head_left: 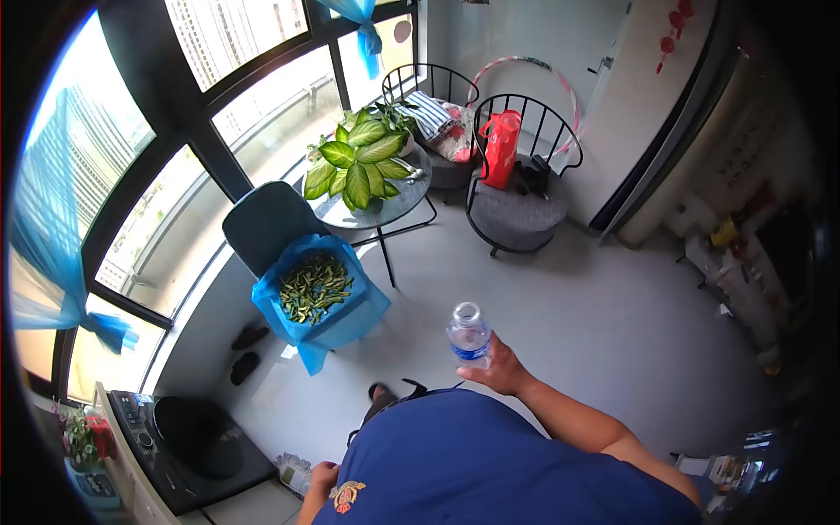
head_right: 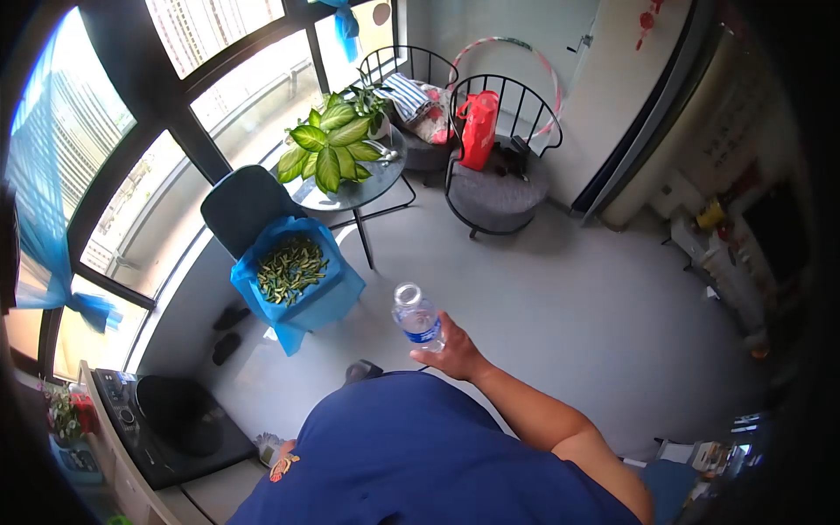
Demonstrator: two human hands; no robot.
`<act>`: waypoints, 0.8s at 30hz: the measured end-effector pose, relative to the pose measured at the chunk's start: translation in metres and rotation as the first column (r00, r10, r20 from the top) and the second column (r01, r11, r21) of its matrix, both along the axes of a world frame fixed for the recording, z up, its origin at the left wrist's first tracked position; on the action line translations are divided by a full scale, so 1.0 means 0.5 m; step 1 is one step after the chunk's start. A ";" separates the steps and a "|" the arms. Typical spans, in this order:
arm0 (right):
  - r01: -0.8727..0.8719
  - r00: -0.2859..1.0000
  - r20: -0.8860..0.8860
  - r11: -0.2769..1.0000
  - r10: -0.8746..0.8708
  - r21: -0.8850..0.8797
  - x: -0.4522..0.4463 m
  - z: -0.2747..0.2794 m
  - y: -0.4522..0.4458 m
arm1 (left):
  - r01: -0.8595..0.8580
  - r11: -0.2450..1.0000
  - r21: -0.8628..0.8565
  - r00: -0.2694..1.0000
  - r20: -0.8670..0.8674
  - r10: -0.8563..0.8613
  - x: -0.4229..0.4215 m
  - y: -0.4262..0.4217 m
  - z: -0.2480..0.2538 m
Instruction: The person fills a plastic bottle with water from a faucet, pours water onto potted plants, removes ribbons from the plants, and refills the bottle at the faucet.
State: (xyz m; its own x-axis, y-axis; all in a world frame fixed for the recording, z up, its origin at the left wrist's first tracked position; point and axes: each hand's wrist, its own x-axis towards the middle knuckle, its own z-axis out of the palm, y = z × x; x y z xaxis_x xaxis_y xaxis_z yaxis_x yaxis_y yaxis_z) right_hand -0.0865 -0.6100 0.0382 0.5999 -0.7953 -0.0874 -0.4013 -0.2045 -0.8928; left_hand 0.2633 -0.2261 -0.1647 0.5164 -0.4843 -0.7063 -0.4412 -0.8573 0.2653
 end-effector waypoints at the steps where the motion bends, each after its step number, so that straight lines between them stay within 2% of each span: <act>1: 0.058 0.998 -0.018 0.998 -0.058 -0.004 -0.012 -0.016 -0.017 | -0.023 0.994 0.107 0.996 -0.083 0.032 0.010 -0.050 0.051; 2: 0.064 0.998 -0.025 0.998 -0.063 0.010 -0.019 -0.030 -0.034 | 0.060 0.995 0.082 0.998 -0.031 -0.058 0.038 -0.064 0.025; 4: 0.154 0.985 0.072 0.988 -0.155 0.013 -0.020 -0.044 -0.079 | -0.015 0.995 0.103 0.998 -0.066 0.022 0.074 -0.143 0.023; 5: 0.181 0.981 0.061 0.982 -0.184 0.057 -0.020 -0.048 -0.104 | -0.009 0.994 0.111 0.997 -0.070 0.017 0.091 -0.182 0.011; 7: 0.218 0.975 0.036 0.974 -0.221 0.062 -0.014 -0.052 -0.166 | -0.235 0.971 0.050 0.956 -0.169 0.240 0.133 -0.268 -0.064; 8: 0.251 0.967 0.016 0.966 -0.253 0.063 -0.009 -0.060 -0.201 | -0.234 0.971 0.054 0.955 -0.173 0.240 0.149 -0.315 -0.093; 10: 0.263 0.963 0.035 0.961 -0.267 0.083 0.010 -0.068 -0.274 | -0.214 0.977 0.003 0.949 -0.238 0.208 0.171 -0.454 -0.118; 11: 0.316 0.949 -0.001 0.947 -0.316 0.055 0.023 -0.054 -0.308 | -0.128 0.992 -0.020 0.970 -0.211 0.121 0.182 -0.525 -0.122; 12: 0.363 0.931 -0.039 0.932 -0.362 0.025 0.035 -0.043 -0.346 | -0.044 0.998 -0.039 0.982 -0.185 0.036 0.187 -0.604 -0.108; 14: 0.384 0.919 -0.109 0.922 -0.378 0.043 0.051 -0.046 -0.412 | 0.000 0.999 -0.054 0.977 -0.211 -0.011 0.196 -0.746 -0.074; 16: 0.444 0.895 -0.078 0.892 -0.439 0.082 0.078 -0.038 -0.486 | 0.056 0.979 -0.197 0.973 -0.208 -0.097 0.214 -0.865 -0.088; 17: 0.430 0.901 0.000 0.893 -0.434 0.131 0.090 -0.037 -0.520 | 0.059 0.972 -0.227 0.966 -0.234 -0.113 0.222 -0.926 -0.056; 18: 0.420 0.906 -0.007 0.897 -0.423 0.140 0.112 -0.030 -0.553 | 0.068 0.964 -0.257 0.957 -0.255 -0.135 0.230 -0.986 -0.023; 20: 0.461 0.887 -0.025 0.887 -0.460 0.038 0.150 -0.011 -0.612 | -0.078 0.928 -0.365 0.951 -0.306 -0.040 0.249 -1.055 -0.014; 21: 0.447 0.893 0.027 0.893 -0.449 0.048 0.167 -0.020 -0.646 | -0.113 0.934 -0.339 0.938 -0.347 -0.013 0.263 -1.087 0.003; 24: 0.411 0.912 0.004 0.911 -0.411 0.023 0.223 -0.034 -0.751 | -0.376 0.855 -0.358 0.859 -0.481 0.177 0.290 -1.116 0.019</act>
State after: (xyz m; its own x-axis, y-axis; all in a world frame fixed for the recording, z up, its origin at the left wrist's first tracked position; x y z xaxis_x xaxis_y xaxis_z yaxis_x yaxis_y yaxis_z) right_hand 0.0247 -0.9854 0.0211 0.2212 -0.9697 -0.1033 -0.4381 -0.0042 -0.8989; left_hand 0.4085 -0.7844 -0.1550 0.3802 -0.6673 -0.6404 0.0357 -0.6813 0.7311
